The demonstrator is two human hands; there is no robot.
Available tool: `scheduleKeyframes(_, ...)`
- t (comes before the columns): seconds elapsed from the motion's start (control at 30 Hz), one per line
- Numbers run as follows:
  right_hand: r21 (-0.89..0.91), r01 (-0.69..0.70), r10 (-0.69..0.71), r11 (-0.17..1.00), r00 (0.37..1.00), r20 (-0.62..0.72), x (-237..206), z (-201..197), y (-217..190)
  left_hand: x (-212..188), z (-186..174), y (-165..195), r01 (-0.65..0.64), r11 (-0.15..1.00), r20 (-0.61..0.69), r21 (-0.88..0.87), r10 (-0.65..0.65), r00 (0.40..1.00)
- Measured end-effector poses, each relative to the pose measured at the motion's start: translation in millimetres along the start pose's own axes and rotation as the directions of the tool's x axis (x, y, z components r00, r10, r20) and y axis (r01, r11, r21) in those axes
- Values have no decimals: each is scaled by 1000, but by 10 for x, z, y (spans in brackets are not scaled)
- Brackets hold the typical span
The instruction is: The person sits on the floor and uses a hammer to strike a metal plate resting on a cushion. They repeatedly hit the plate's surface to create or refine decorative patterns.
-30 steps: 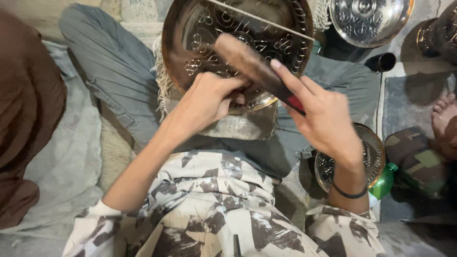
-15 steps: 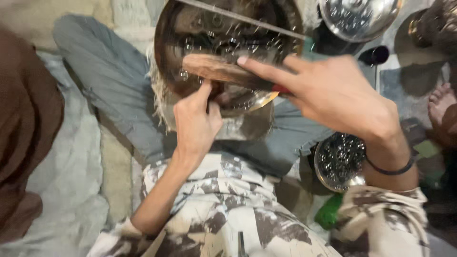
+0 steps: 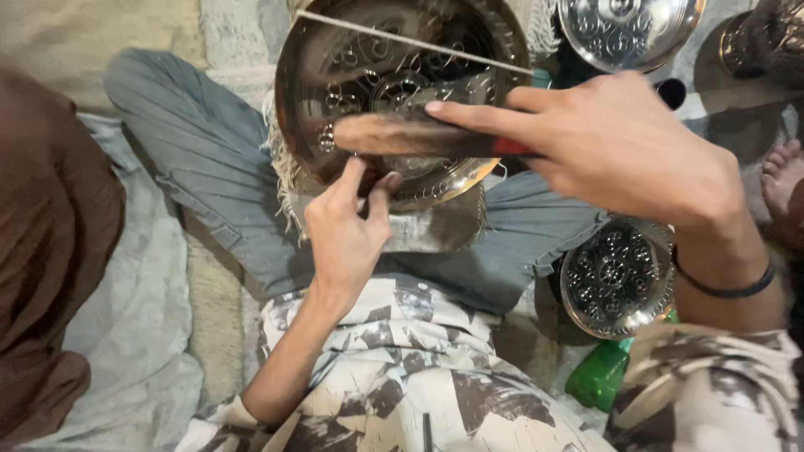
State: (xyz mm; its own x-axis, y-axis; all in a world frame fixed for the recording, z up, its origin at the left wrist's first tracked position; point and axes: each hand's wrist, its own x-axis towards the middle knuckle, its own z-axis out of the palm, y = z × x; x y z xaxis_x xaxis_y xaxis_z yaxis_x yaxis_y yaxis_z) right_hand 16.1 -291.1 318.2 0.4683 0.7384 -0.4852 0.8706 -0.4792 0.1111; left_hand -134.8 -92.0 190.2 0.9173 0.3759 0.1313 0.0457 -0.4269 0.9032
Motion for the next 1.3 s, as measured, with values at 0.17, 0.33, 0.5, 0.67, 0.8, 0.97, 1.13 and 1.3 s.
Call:
scheduleKeyframes(0.17, 616, -18, 459, 787, 684, -567, -166, 375, -279, 82, -357, -26, 55, 963, 3, -263, -57, 998)
scheduleKeyframes(0.33, 919, 346, 816, 190, 464, -344, 112, 1217, -620, 184, -538, 17, 89, 921, 28, -378, -85, 996)
scheduleKeyframes(0.5, 818, 289, 787, 498, 245, -566, 323, 1677, -551, 321, -323, 62, -4, 964, 266, -265, 77, 961)
scheduleKeyframes(0.67, 866, 472, 861, 161, 362, -358, 189, 1581, -445, 394, -29, -9, -146, 933, 392, -328, 275, 878)
scheduleKeyframes(0.8, 844, 535, 876, 50, 383, -294, 12, 1641, -450, 428, 72, -129, -170, 940, 410, -295, 285, 867)
scheduleKeyframes(0.97, 884, 466, 817, 30, 498, -290, -122, 1710, -378, 400, 91, -203, -158, 952, 414, -262, 259, 873)
scheduleKeyframes(1.13, 842, 244, 618, 482, 586, -524, -220, 1264, -245, 403, 130, -259, -138, 944, 403, -301, 257, 878)
scheduleKeyframes(1.3, 478, -67, 424, 876, 578, -697, -170, 737, -265, 402, 166, -309, -181, 960, 392, -215, 255, 884)
